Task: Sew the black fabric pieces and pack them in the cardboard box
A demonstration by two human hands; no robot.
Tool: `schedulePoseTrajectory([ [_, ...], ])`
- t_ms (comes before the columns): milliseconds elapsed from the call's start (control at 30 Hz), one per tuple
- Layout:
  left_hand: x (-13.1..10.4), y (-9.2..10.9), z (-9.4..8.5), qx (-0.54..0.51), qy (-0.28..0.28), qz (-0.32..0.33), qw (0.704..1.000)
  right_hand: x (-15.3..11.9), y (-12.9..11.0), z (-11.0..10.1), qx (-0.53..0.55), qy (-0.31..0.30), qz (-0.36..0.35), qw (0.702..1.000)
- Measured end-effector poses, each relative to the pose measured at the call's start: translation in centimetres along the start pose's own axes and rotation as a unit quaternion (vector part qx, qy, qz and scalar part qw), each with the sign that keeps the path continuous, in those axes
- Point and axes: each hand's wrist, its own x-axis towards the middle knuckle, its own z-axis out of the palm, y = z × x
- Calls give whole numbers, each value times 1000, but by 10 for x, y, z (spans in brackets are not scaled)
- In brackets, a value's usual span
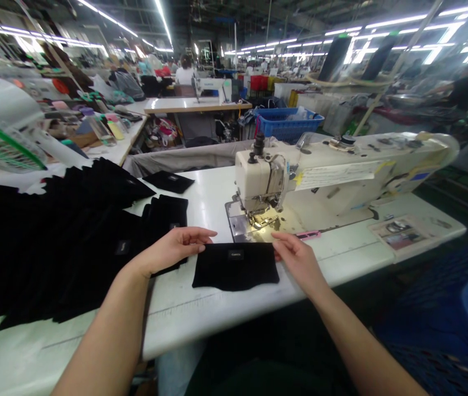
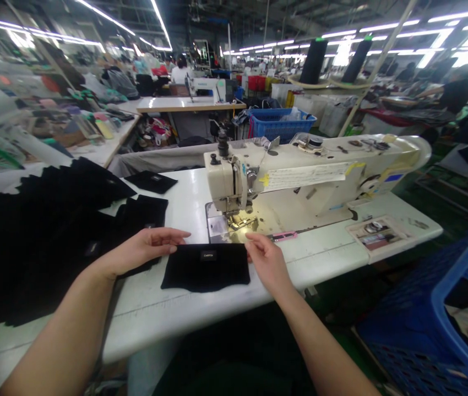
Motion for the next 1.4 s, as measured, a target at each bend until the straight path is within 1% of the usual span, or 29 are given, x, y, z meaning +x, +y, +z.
schedulePoseTrajectory([
  [400,0,-6,-2,-8,5,10,1000,5,3,2,18,-13,-3,1000],
  [600,-1,0,-2,-5,14,25,1000,3,-2,4,12,-18,-18,1000],
  [800,-6,6,-3,-14,44,28,999,1,-10,3,11,-16,-53,998],
  [933,-7,7,-4,-38,42,28,998,0,-11,2,7,-12,-64,998],
  [1200,-9,8,-2,-66,37,18,997,0,-9,0,-6,-1,-58,998],
  [1400,-9,1,-2,-71,37,31,996,-1,-11,-2,-21,2,-51,998],
])
